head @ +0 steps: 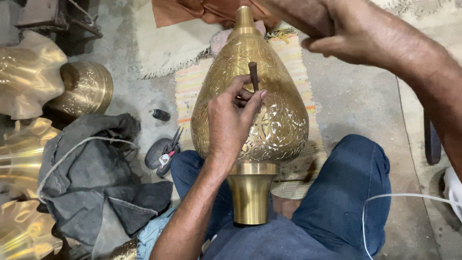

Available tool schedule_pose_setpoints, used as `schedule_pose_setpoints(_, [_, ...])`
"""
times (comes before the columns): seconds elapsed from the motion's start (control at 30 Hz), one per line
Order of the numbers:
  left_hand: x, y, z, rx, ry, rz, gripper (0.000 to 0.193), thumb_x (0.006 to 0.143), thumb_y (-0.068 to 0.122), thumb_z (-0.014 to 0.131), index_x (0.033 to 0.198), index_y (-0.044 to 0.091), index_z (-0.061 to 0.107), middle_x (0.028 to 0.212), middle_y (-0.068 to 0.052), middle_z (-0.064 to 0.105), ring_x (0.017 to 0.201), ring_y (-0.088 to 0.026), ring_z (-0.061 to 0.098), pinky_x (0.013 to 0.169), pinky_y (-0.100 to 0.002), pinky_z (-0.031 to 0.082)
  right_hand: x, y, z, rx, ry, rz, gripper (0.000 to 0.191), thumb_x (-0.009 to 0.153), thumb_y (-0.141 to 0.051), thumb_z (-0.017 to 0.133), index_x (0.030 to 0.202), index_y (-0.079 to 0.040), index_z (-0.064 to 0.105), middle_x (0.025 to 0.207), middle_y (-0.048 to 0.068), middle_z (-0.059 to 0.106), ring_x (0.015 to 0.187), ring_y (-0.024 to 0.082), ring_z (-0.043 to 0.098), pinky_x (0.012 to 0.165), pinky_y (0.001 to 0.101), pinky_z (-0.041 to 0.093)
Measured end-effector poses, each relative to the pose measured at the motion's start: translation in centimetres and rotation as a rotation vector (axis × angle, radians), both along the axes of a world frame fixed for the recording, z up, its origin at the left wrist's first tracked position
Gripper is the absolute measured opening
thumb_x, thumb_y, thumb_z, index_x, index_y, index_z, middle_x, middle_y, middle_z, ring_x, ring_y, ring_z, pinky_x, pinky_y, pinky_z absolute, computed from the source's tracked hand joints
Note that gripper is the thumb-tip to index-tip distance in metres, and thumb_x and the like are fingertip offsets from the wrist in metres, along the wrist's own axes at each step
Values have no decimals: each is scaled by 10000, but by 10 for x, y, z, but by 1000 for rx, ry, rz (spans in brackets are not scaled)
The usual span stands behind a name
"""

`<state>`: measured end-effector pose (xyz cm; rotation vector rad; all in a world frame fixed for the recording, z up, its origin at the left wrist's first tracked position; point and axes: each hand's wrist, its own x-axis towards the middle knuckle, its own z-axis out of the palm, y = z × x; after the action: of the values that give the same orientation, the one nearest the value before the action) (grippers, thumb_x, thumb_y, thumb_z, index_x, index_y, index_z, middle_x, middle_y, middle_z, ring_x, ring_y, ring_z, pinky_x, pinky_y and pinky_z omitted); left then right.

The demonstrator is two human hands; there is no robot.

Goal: The person sits on the floor with a large brass vessel between their legs and decorates its surface. They hold a small chisel against the brass and strike it with a wooden mallet to cut ornamental patterns, and use a flat scraper blade to smooth and refine the engraved areas.

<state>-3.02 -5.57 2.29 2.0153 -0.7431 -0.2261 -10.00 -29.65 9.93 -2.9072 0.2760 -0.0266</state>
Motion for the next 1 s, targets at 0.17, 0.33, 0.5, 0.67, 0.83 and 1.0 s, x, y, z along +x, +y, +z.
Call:
schedule_pose_setpoints(0.17, [0, 0, -2, 3, 24, 0, 262, 919, 187, 763, 1139, 55, 714, 786, -62, 788, 699, -106, 782, 626, -276, 651, 3, -4, -9, -33, -28, 38, 222, 931, -234, 768, 1030, -64, 667, 777, 151, 694, 730, 320, 708, 682, 468, 558])
schedule_pose_setpoints(0.33, [2, 1, -9, -3, 13, -9, 255, 940, 211, 738, 1142, 60, 702, 811, -62, 789, 716, -106, 789, 624, -278, 615, 5, -9, -14, -156, -35, 146, 276, 898, -261, 772, 1127, -129, 694, 808, 151, 720, 774, 351, 717, 704, 495, 563])
schedule_pose_setpoints(0.5, [3, 2, -14, -2, 6, -20, 209, 972, 226, 730, 1079, 49, 703, 838, -69, 798, 746, -113, 805, 641, -280, 622, 9, -3, -14, 16, 44, 44, 275, 882, -253, 768, 1083, -93, 669, 804, 142, 722, 765, 333, 738, 693, 488, 575])
schedule_pose_setpoints(0.67, [3, 2, -14, -19, 3, -21, 305, 971, 213, 704, 1226, 50, 674, 845, -74, 791, 727, -123, 796, 625, -287, 620, 10, 2, -8, 187, -176, 103, 479, 894, -221, 793, 1255, 2, 571, 888, 186, 664, 795, 324, 709, 639, 451, 575])
schedule_pose_setpoints(0.83, [2, 2, -11, -12, 12, -35, 278, 973, 214, 713, 1200, 55, 696, 817, -66, 798, 738, -118, 802, 654, -285, 621, 6, 0, -2, 1, 25, 4, 253, 920, -208, 755, 1126, -90, 668, 828, 130, 713, 773, 296, 729, 665, 457, 567])
schedule_pose_setpoints(1.0, [1, 1, -5, 14, -10, -18, 288, 944, 213, 744, 1181, 53, 709, 797, -55, 784, 713, -119, 789, 629, -276, 661, 7, -2, -6, -179, 150, 84, 326, 897, -254, 764, 1190, -152, 666, 840, 109, 738, 785, 297, 736, 691, 451, 575])
